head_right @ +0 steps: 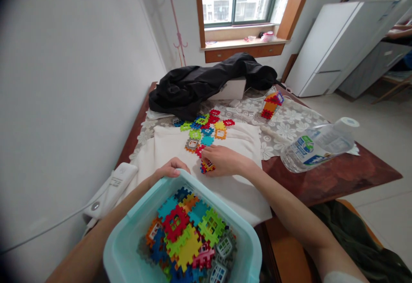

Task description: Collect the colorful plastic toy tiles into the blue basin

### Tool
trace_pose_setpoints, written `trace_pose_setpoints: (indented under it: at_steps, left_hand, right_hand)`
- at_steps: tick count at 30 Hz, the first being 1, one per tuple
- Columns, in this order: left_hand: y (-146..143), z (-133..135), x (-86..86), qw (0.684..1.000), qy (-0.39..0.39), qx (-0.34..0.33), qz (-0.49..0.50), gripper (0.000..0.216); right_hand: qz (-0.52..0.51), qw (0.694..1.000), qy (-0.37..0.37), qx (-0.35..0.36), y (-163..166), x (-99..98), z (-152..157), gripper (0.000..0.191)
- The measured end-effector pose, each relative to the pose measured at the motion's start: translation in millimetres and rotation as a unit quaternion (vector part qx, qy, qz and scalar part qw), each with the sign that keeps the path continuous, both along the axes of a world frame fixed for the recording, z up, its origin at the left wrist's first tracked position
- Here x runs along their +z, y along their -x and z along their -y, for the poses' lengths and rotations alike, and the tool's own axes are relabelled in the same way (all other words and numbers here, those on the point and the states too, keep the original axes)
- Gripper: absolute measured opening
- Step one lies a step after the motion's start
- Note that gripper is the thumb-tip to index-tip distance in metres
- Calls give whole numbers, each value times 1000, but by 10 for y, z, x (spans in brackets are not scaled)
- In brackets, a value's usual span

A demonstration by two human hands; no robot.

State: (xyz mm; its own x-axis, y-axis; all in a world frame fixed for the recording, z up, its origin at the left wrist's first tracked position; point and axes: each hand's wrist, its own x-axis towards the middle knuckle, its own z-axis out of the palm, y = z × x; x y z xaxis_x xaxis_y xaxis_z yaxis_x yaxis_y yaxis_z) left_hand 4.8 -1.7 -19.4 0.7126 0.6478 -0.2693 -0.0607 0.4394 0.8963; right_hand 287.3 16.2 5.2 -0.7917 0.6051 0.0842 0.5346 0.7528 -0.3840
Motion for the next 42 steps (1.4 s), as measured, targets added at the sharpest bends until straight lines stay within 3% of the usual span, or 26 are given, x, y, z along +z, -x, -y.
trace_pose_setpoints:
  at_steps: [7, 17, 24, 33, 38, 42]
  left_hand:
    - [-12, 9, 51, 1000, 3, -3, -7, 39]
    - [19, -25, 3, 1000, -10, -16, -16, 41]
    - [-7, -7, 2, 1000, -7, -8, -9, 39]
    - [-13, -8, 44, 1000, -4, -9, -9, 41]
    - [-37, 10, 102, 1000, -5, -7, -12, 41]
    - [-40, 19, 111, 1000, -3, 5, -5, 39]
  right_hand:
    - [44, 998, -44, 0, 118, -120, 109, 31]
    - [-60, 996, 40, -53, -176, 55, -150, 25]
    - [-46, 997, 46, -36, -243, 37, -150, 29]
    - [36, 999, -36, 12, 46, -99, 33, 28]
    - [55, 996, -66, -23, 40, -106, 51, 28]
    - [64, 996, -49, -43, -19, -91, 35, 29]
